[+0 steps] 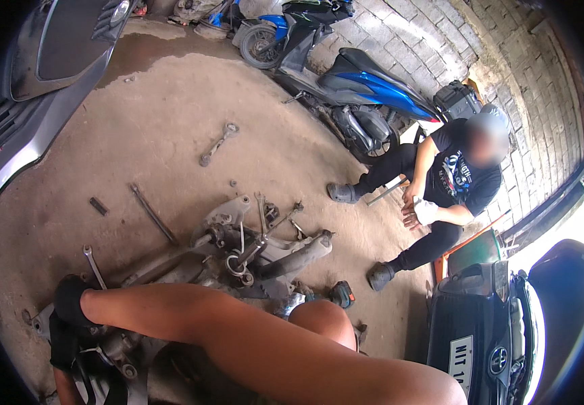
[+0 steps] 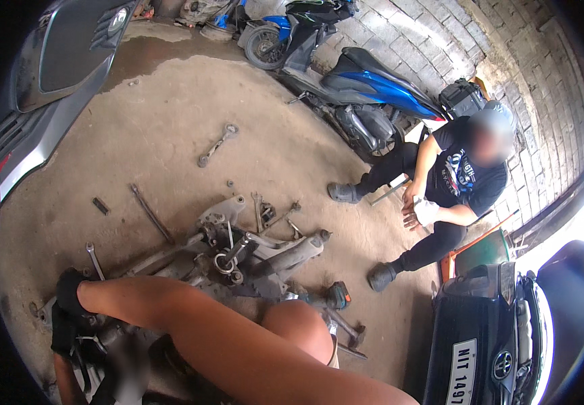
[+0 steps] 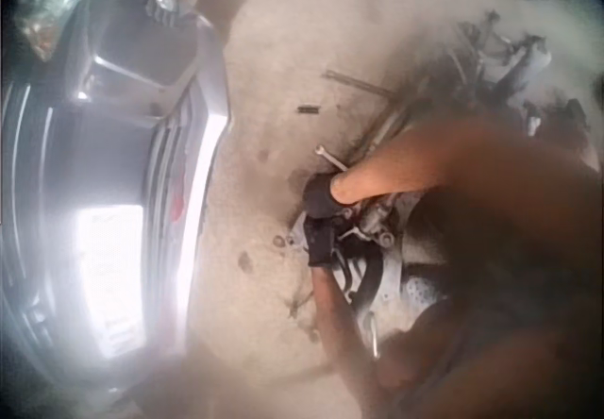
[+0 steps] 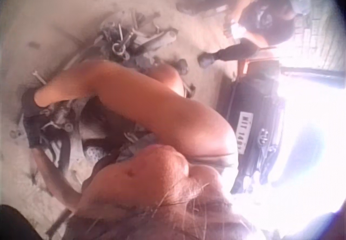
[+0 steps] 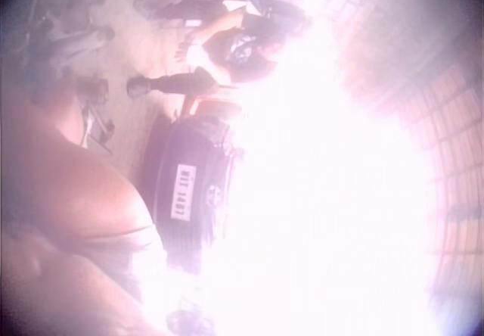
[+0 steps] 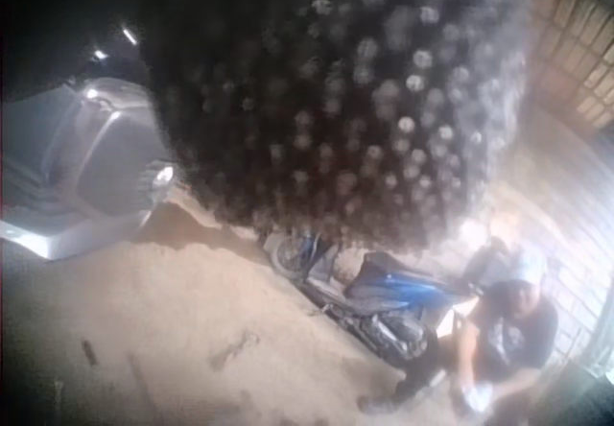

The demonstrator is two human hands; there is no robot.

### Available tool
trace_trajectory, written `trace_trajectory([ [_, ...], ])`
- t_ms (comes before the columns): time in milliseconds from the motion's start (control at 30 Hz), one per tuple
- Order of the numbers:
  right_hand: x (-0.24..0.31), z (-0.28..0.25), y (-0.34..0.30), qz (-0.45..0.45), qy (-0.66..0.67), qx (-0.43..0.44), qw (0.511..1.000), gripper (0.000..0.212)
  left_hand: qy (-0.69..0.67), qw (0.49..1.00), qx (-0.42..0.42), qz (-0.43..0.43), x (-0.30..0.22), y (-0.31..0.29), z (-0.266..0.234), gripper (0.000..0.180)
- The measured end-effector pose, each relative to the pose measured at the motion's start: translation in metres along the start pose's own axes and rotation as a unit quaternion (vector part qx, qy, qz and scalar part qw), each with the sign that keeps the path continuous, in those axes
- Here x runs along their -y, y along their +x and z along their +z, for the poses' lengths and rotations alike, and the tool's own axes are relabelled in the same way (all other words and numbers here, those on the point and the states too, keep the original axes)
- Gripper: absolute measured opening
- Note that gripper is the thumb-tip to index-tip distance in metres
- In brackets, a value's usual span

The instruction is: The person uses a cordless impact wrench and a torque wrench to remove and tighten bolts on a car suspension assembly laid on the floor. The person repositions the assembly and switches between tools to work on different fasteners.

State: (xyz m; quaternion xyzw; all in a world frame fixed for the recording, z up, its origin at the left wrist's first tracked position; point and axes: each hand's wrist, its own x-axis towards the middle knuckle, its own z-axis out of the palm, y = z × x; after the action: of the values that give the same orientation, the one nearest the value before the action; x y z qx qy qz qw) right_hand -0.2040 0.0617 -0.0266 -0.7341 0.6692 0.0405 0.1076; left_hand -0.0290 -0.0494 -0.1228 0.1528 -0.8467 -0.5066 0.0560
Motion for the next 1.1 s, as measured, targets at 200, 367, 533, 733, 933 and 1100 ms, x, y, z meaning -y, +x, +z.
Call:
trace_trajectory([
  [200, 0.001, -0.009, 0.005, 0.136, 0.070, -0.024, 0.988, 0.033, -0.031, 0.999, 0.022, -0.007, 0.005, -0.001, -0.013, 0.064],
  [367, 0.009, -0.017, -0.010, 0.130, -0.022, 0.073, 0.989, 0.029, -0.095, 0.992, 0.086, -0.017, -0.042, 0.017, 0.005, 0.064],
  [533, 0.026, -0.039, -0.014, 0.075, -0.006, 0.052, 0.996, 0.029, -0.069, 0.998, -0.001, 0.006, -0.010, -0.006, -0.007, 0.067],
  [733, 0.007, -0.017, 0.008, 0.142, 0.030, 0.030, 0.989, 0.028, -0.137, 0.990, -0.029, 0.005, 0.005, 0.005, 0.009, 0.068],
  [933, 0.010, -0.058, -0.007, 0.128, 0.142, 0.084, 0.978, 0.040, -0.049, 0.997, -0.051, 0.014, 0.000, 0.007, -0.006, 0.047],
  [1100, -0.044, -0.144, -0.181, 0.017, -0.011, -0.077, 0.997, 0.051, -0.049, 0.999, 0.000, -0.006, -0.068, 0.024, -0.006, 0.031],
])
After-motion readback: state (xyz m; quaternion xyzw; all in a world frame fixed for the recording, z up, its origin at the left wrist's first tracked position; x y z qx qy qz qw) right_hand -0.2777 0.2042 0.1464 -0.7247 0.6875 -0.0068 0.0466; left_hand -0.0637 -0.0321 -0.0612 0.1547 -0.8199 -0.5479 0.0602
